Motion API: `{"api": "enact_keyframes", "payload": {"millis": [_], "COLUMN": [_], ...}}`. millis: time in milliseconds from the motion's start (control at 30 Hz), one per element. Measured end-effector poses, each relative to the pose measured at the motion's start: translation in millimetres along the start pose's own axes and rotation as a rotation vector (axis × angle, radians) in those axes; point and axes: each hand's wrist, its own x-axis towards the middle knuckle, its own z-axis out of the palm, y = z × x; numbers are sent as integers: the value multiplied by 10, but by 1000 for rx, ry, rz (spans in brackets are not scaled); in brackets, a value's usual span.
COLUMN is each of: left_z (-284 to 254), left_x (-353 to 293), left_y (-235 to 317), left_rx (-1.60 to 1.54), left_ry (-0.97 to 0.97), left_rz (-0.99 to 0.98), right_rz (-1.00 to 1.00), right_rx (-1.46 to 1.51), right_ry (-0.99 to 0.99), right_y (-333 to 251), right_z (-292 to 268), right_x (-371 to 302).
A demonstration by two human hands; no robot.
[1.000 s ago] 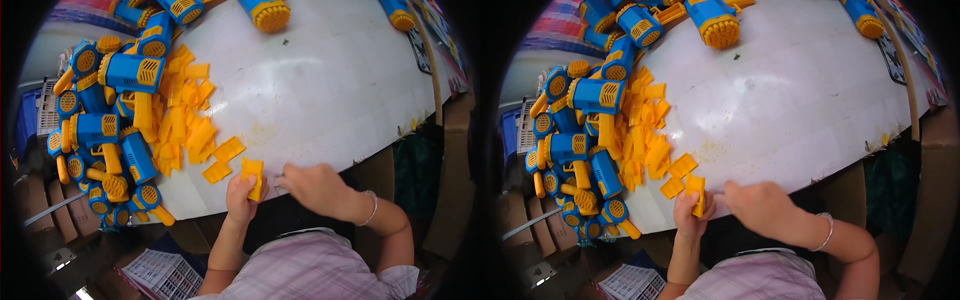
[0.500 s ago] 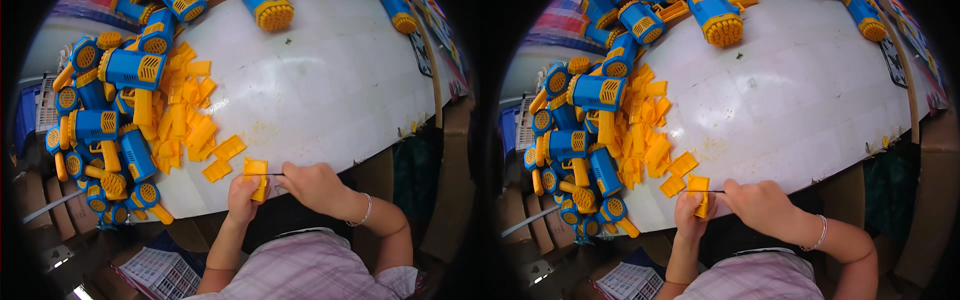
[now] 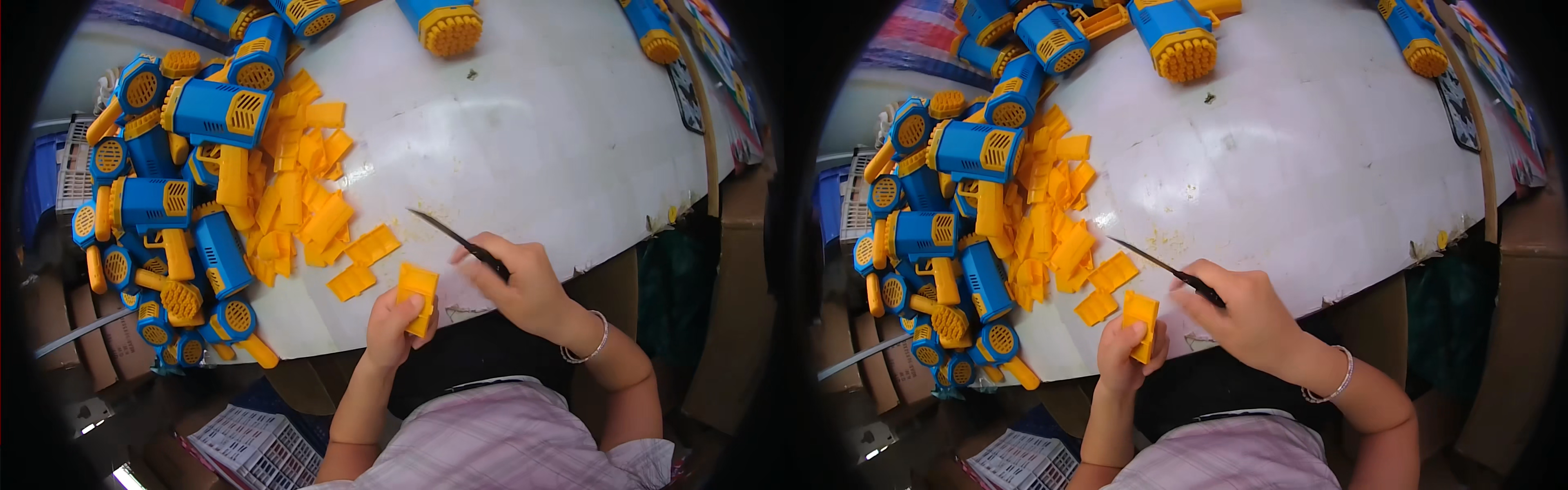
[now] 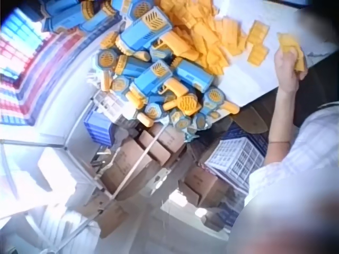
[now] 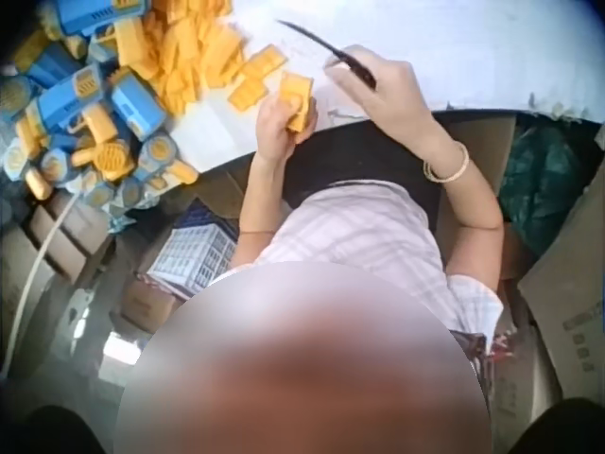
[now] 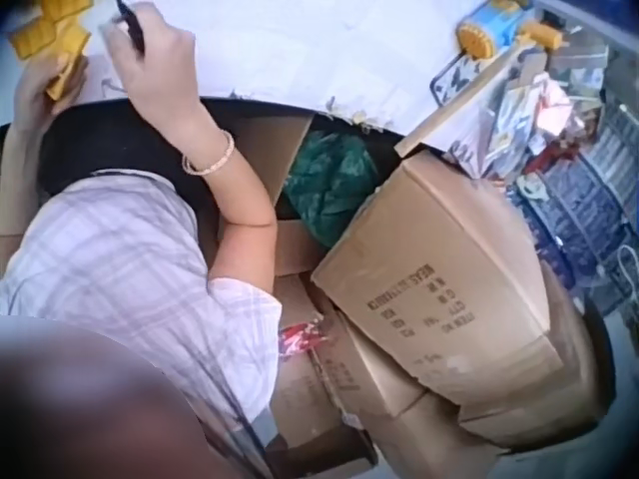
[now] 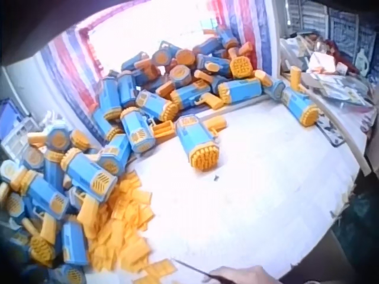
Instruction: Assembling plastic toy bubble guns by trimming parts and fitting them together.
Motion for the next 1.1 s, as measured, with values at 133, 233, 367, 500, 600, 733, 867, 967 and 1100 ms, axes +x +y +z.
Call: {"api": "enact_keyframes", "payload": {"millis": [133, 233, 367, 500, 600, 733, 867, 967, 1100], "left_z": [72, 138, 238, 167, 156, 268, 206, 168, 262], "left_x": [-6, -46, -21, -18, 30, 108, 195, 209, 178], "left_y": [-6, 26, 102, 217, 234, 163, -21, 29, 108], "left_rx": [235, 400, 322, 490, 999, 543, 487, 627, 949], "left_ry": [28, 89, 255, 264, 237, 332, 376, 387, 402], "left_rz": [93, 97, 35, -37, 130, 297, 317, 369, 282], "right_rz": [-28, 125, 82, 117, 16, 134, 439, 113, -41], "right_rx": [293, 331, 353, 296, 210, 528, 865, 642, -61], "right_ry": [-7, 70, 301, 129, -46, -41, -9, 42, 131], "right_y": [31, 10, 214, 109, -23, 67, 57, 203, 135], "right_z": [170, 178, 130, -82, -55, 148, 389, 424, 165], "right_x": [37, 30, 34, 50, 152, 148, -1, -27, -63]}}
